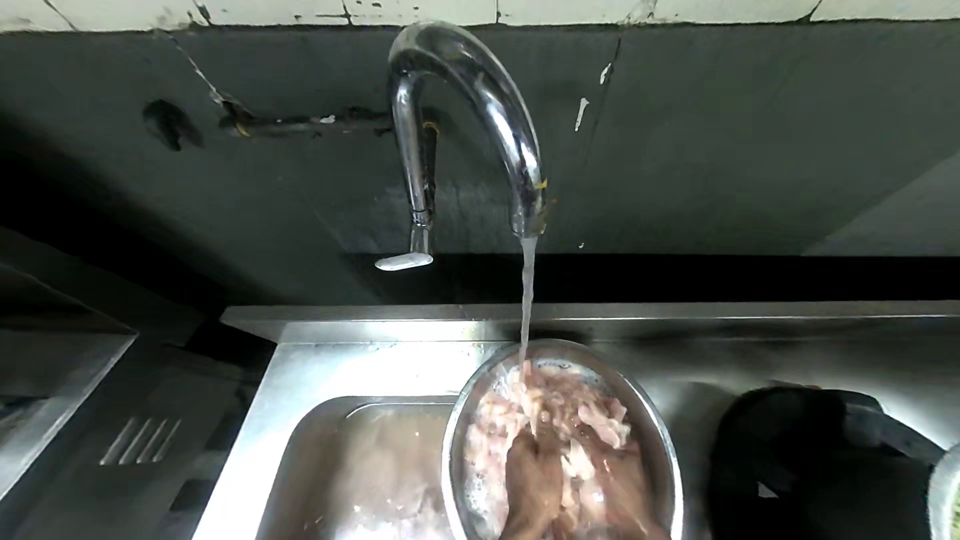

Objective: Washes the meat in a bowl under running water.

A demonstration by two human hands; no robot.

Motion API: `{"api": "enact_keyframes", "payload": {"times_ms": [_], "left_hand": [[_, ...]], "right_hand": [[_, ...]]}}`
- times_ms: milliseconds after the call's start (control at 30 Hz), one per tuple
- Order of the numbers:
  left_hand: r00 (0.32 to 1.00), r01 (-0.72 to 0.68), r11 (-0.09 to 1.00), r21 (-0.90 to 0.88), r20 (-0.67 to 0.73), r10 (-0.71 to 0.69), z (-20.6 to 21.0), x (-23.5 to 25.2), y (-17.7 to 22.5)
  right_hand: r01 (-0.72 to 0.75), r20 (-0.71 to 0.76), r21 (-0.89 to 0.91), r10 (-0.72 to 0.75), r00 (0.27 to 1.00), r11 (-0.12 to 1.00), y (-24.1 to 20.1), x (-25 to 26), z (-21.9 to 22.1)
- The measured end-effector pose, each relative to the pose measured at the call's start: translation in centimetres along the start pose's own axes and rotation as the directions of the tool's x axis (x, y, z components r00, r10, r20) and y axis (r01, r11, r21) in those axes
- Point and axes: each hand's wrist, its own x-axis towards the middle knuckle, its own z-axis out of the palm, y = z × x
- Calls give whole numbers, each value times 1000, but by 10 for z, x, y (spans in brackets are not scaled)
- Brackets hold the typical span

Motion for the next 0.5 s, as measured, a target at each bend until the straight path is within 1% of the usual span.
{"api": "enact_keyframes", "payload": {"times_ms": [33, 67, 100, 133, 167, 200, 233, 267, 300, 333, 367, 433, 467, 500], "left_hand": [[999, 33, 997, 64, 27, -35, -4, 3, 4], [997, 43, 996, 80, 61, -48, -8, 5, 5], [995, 49, 997, 60, 88, -54, -14, 7, 3], [993, 54, 999, -6, 104, -53, -23, 6, 1], [993, 64, 993, -101, 101, -54, -34, 4, -2], [997, 71, 979, -193, 55, -62, -44, 6, -8], [996, 82, 961, -262, -3, -86, -52, 14, -18], [992, 101, 944, -315, -38, -119, -57, 28, -30], [987, 137, 919, -369, -27, -158, -57, 44, -41], [980, 186, 893, -410, 15, -197, -51, 59, -47], [971, 240, 872, -425, 105, -216, -44, 71, -49], [944, 295, 843, -450, 277, -182, -28, 94, -46], [926, 312, 821, -478, 348, -150, -22, 102, -42], [911, 327, 809, -489, 390, -132, -16, 105, -36]], "right_hand": [[22, 29, -92, -19, 999, 996, 1, 4, -3], [25, 127, -220, 3, 992, 975, 0, 9, -12], [24, 268, -327, 68, 961, 945, -2, 15, -24], [36, 382, -380, 121, 916, 924, -3, 24, -36], [51, 431, -387, 132, 893, 921, -4, 33, -46], [58, 401, -383, 109, 909, 922, -4, 43, -55], [101, 329, -390, 36, 944, 915, -3, 56, -59], [146, 266, -398, -38, 963, 905, 3, 73, -58], [168, 268, -391, -63, 961, 905, 12, 91, -54], [168, 287, -382, -56, 956, 909, 23, 107, -44], [140, 313, -355, -23, 949, 924, 31, 115, -29], [24, 309, -298, 73, 948, 954, 37, 115, 1], [-46, 342, -211, 118, 932, 976, 34, 108, 12], [-105, 403, -138, 153, 902, 985, 32, 101, 18]]}}
